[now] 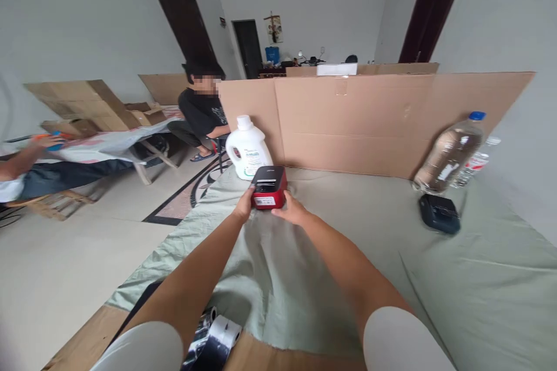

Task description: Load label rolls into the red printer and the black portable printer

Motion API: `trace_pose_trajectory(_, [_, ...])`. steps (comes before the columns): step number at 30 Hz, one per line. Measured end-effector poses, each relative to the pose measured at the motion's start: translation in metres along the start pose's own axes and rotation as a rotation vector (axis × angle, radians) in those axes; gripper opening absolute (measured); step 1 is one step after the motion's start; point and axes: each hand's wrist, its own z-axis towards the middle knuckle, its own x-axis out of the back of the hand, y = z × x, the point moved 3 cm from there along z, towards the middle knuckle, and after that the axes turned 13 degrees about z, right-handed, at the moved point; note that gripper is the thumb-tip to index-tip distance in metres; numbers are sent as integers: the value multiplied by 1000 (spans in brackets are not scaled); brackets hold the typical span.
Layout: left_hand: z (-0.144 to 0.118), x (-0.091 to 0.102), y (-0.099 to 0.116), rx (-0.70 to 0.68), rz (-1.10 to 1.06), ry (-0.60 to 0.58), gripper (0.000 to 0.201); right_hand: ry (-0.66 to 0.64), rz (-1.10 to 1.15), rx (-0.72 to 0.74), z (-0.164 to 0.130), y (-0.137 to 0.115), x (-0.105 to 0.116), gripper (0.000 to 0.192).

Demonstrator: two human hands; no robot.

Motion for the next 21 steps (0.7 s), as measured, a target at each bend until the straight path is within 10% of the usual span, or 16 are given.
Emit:
trace_pose_trajectory(3, [-22,2,1,15,342,188,47,59,-284,-97,-33,20,56,69])
trace_pose_trajectory(7, [-80,-17,10,54,870,387,52,380,-450,-316,-92,52,186,62])
trace_pose_trajectory(12, [-169,-98,3,-188,1101,11,47,706,-742,-724,-182,102,317,80])
trace_pose_trajectory(16, [-219,-150,-21,-341,1243,-209,51,640,-585,-882,-227,129,337,85])
trace_pose_trajectory(21, [-252,-163,-44,-521,1351,-382,56,731,-618,-801,-255,121,315,78])
